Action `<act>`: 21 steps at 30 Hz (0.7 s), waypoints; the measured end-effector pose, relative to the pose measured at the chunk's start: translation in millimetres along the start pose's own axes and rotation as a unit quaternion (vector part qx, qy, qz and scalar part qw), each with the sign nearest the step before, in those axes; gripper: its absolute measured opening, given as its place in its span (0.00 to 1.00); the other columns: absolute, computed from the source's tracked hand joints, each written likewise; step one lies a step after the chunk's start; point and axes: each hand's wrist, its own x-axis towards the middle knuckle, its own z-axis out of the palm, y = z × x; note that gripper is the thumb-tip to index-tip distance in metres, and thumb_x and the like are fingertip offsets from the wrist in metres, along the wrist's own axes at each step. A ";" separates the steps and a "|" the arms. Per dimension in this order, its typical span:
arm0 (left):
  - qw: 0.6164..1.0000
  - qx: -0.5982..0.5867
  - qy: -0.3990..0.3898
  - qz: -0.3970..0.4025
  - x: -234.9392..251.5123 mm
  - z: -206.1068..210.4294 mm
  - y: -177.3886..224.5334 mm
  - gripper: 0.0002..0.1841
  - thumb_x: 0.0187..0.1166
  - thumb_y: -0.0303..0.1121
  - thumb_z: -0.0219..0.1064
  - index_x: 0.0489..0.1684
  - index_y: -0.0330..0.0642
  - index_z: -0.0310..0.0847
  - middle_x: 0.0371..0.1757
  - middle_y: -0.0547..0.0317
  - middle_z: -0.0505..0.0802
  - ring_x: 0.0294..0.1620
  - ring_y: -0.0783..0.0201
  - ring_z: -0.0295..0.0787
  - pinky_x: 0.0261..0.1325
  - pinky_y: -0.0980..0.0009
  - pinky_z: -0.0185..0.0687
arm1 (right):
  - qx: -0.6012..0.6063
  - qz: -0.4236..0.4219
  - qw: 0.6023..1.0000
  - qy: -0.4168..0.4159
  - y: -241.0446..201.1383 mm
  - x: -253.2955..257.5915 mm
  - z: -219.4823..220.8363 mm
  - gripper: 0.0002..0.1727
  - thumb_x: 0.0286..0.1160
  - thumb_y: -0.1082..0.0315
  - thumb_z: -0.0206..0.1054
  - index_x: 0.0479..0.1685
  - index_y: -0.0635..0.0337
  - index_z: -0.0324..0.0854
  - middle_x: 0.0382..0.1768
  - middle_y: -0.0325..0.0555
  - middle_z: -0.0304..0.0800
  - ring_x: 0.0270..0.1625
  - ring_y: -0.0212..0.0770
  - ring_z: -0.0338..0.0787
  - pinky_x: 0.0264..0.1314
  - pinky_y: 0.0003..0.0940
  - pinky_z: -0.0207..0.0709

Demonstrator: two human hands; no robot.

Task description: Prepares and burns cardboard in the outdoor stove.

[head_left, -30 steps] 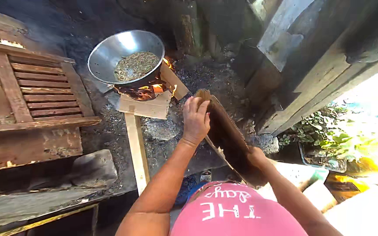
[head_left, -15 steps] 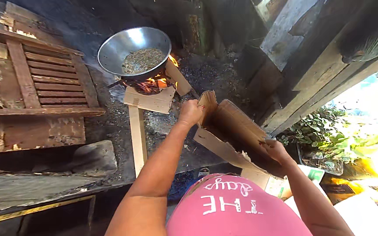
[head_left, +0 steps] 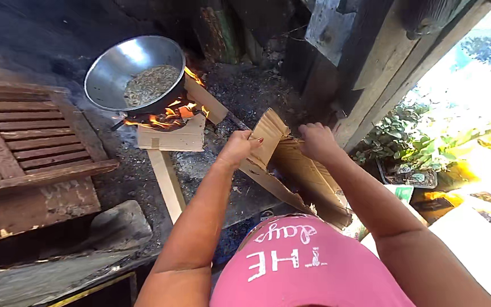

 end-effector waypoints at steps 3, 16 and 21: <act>1.000 0.000 -0.005 0.004 -3.9 -2.8 -1.8 0.12 0.87 0.27 0.63 0.60 0.30 0.83 0.48 0.46 0.93 0.47 0.60 0.93 0.58 0.58 0.89 | -0.029 0.088 0.986 -0.136 1.2 24.5 -6.0 0.19 0.78 0.55 0.70 0.47 0.66 0.87 0.52 0.67 0.91 0.60 0.70 0.89 0.55 0.76 0.78; 0.995 0.091 0.032 0.006 2.6 -11.1 -10.2 0.11 0.85 0.30 0.67 0.55 0.31 0.85 0.47 0.43 0.94 0.49 0.55 0.94 0.61 0.51 0.87 | -0.032 -0.098 0.988 -0.118 51.1 33.2 13.9 0.16 0.82 0.60 0.67 0.30 0.61 0.88 0.36 0.58 0.92 0.50 0.63 0.91 0.53 0.72 0.79; 0.965 0.227 0.118 0.050 30.5 -15.1 -4.9 0.14 0.80 0.36 0.73 0.52 0.33 0.88 0.48 0.40 0.94 0.53 0.46 0.93 0.64 0.39 0.83 | -0.011 -0.007 0.995 -0.098 29.6 40.7 5.6 0.11 0.79 0.63 0.67 0.40 0.61 0.89 0.46 0.60 0.93 0.58 0.66 0.90 0.55 0.73 0.79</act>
